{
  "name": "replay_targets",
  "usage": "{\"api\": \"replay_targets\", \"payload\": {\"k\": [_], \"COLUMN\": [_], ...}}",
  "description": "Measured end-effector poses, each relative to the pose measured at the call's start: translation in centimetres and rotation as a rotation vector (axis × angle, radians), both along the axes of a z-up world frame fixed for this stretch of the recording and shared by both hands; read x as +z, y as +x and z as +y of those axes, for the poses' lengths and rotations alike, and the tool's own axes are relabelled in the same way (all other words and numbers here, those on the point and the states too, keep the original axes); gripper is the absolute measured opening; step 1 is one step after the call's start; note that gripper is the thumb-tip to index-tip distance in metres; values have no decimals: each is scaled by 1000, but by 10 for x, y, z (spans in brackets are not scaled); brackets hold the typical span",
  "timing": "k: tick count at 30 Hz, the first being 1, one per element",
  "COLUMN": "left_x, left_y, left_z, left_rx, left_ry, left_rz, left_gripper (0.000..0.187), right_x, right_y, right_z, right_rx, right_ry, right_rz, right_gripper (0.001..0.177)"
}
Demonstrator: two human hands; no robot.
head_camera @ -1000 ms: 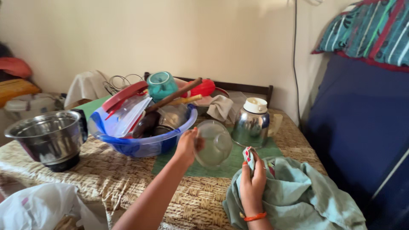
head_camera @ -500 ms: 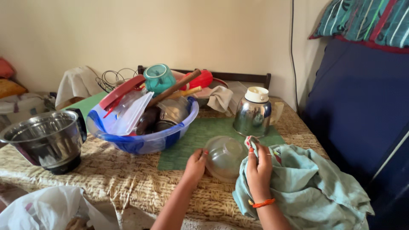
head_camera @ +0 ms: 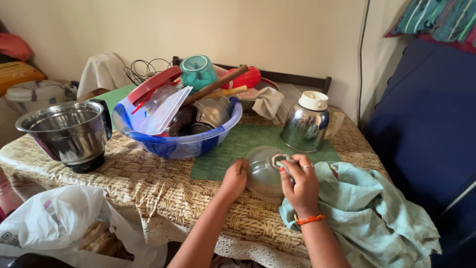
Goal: The person wipes a stainless steel thermos with a cloth, rotating it to clean different sides. Then the person wipes a clear plastic lid with the same cloth, turning it over to clean both sides.
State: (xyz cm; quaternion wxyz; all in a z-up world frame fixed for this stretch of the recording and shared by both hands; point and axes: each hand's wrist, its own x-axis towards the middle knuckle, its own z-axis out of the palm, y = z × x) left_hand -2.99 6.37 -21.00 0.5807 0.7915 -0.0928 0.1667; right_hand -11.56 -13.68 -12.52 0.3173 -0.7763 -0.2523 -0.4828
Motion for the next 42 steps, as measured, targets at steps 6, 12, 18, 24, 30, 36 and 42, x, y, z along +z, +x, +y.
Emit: {"api": "replay_targets", "payload": {"k": [6,12,18,24,30,36,42], "left_x": [-3,-3,-1,-4,0,-1,7], "left_y": [4,4,4,3,-1,2,-6], "left_z": [-1,4,2,1,2,3,2], "left_rx": [-11,-29,-4,17,6,-23,-11], "left_ry": [-29,-42,-22,-14,-43,-99,-90], "left_rz": [-38,-48,8,-5,48,33,92], "left_gripper": [25,30,31,33,33,33,34], "right_x": [12,10,7,5,1,10,7], "right_y": [-10,-10,-10,-6,-6,-12,-9], "right_z": [7,12,17,15,7,16,13], "right_rx": [-26,-247,-453,-446,-159,-321,-239], "right_ry": [-145,-192,-200,-214,-212,-203,-175], "right_rz": [-57,-46,-116,-133,-127,-151,-95], "right_gripper": [25,33,35,34,22,27,24]}}
